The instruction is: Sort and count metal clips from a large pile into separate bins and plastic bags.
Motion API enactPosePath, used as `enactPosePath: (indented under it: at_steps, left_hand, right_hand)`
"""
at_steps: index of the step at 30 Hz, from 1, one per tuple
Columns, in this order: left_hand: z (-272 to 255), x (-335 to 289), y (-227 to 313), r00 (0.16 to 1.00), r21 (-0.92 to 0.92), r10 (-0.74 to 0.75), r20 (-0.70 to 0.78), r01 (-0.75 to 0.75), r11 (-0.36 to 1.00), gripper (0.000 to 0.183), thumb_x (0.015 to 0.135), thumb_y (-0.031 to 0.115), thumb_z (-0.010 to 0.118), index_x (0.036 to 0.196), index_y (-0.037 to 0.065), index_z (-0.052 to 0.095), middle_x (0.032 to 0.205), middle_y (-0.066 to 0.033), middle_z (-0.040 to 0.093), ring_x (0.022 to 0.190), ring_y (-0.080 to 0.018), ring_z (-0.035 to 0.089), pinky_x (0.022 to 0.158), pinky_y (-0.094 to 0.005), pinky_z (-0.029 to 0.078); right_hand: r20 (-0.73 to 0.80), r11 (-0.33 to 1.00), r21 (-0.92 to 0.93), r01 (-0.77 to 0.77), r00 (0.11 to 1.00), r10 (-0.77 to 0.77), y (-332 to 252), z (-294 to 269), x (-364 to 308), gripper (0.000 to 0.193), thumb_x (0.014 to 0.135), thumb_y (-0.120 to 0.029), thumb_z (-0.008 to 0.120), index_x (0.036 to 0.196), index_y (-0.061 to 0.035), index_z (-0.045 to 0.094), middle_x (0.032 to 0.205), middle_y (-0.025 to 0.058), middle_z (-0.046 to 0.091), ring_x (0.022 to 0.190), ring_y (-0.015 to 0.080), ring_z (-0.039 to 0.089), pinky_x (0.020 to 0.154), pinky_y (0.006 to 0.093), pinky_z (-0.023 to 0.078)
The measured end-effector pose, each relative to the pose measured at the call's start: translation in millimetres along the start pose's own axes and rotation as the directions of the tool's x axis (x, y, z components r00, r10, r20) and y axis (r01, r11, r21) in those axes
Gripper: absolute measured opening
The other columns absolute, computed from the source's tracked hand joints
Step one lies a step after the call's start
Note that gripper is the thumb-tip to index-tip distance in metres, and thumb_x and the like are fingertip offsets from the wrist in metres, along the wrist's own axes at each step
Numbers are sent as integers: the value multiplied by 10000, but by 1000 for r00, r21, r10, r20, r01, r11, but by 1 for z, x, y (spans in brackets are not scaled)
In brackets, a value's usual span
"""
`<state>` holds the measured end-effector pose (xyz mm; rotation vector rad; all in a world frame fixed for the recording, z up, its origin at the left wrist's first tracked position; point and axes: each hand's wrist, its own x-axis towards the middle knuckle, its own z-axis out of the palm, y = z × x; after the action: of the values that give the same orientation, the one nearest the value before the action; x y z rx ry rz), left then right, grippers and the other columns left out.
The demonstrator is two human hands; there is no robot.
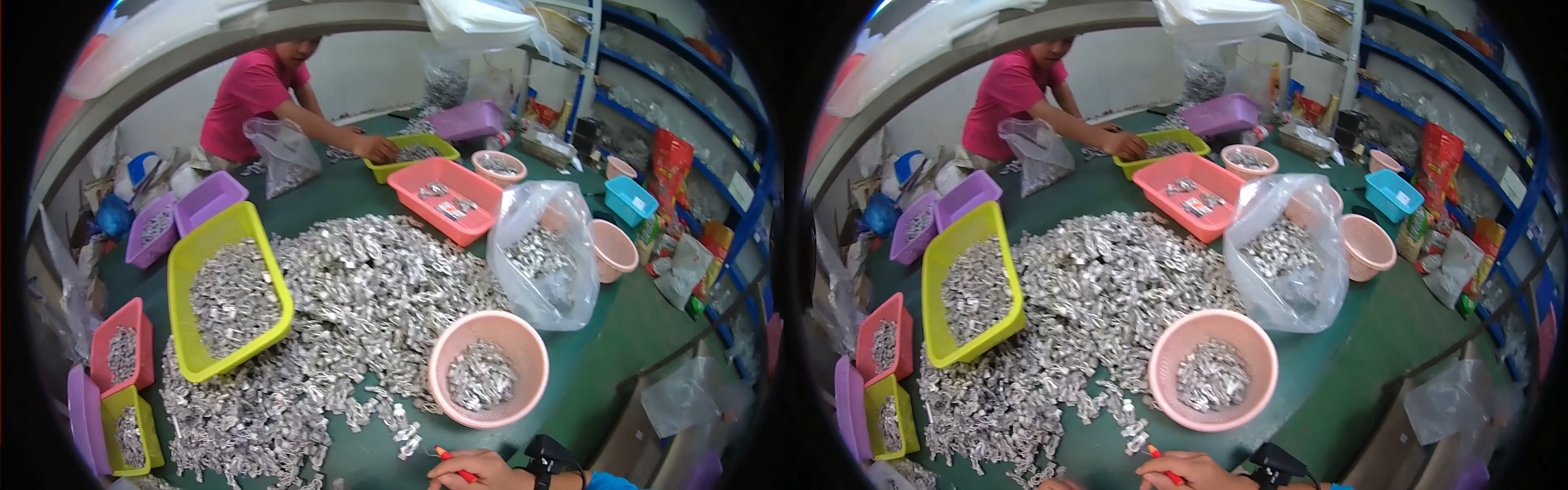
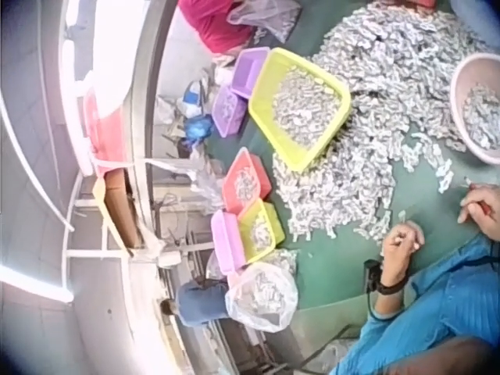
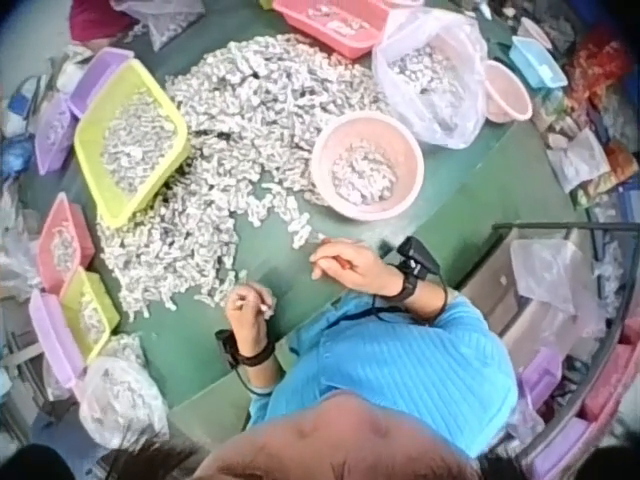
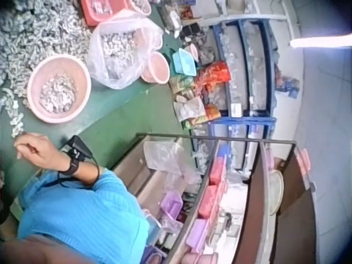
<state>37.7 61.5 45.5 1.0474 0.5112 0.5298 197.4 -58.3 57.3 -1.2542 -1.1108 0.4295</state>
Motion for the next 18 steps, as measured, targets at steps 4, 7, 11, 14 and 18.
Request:
enactPosePath:
  at_steps: [4, 7, 11, 14, 18]
  left_hand:
    - [9, 2, 2, 994, 56, -96, -43, 98, 994, 211, 807, 175, 444, 661, 24, 460, 577, -75, 492, 440, -71, 384, 404, -160, 282]
    - [9, -1, 5, 985, 75, -151, -85, 157, 985, 198, 812, 178, 436, 757, -1, 500, 568, -53, 489, 465, -68, 416, 421, -152, 298]
    - [4, -4, -4, 988, 83, -152, -20, 153, 985, 275, 813, 183, 432, 983, -31, 466, 567, -44, 485, 499, -74, 445, 452, -154, 320]
    - [15, -4, -1, 991, 136, -107, -75, 117, 984, 382, 805, 184, 440, 1109, -33, 356, 569, -55, 485, 499, -90, 444, 460, -165, 330]
    - [31, 2, 3, 990, 89, -129, -55, 133, 987, 487, 792, 202, 452, 1166, -43, 260, 566, -67, 478, 488, -101, 438, 462, -171, 336]
  right_hand:
    - [2, 999, -16, -29, 1000, 29, -3, -3, -3, 92, 751, -5, 481, 831, 5, 523, 622, 82, 560, 515, 129, 530, 444, 215, 394]
    - [21, 1000, -24, -9, 1000, 10, -3, -1, 0, 93, 747, -4, 484, 830, 4, 526, 613, 76, 560, 508, 117, 528, 431, 209, 389]
    - [1, 1000, 8, 27, 1000, -27, -6, -1, 1, 100, 742, 0, 490, 832, 0, 533, 603, 66, 558, 497, 108, 522, 425, 203, 384]
    - [-10, 1000, 0, 14, 1000, -14, -5, -5, -5, 100, 741, 0, 493, 832, 0, 536, 605, 64, 559, 498, 105, 522, 425, 202, 386]
    - [-76, 1000, -10, -7, 997, 6, -5, -16, -16, 109, 744, 6, 482, 842, 9, 530, 602, 64, 561, 515, 119, 533, 448, 210, 400]
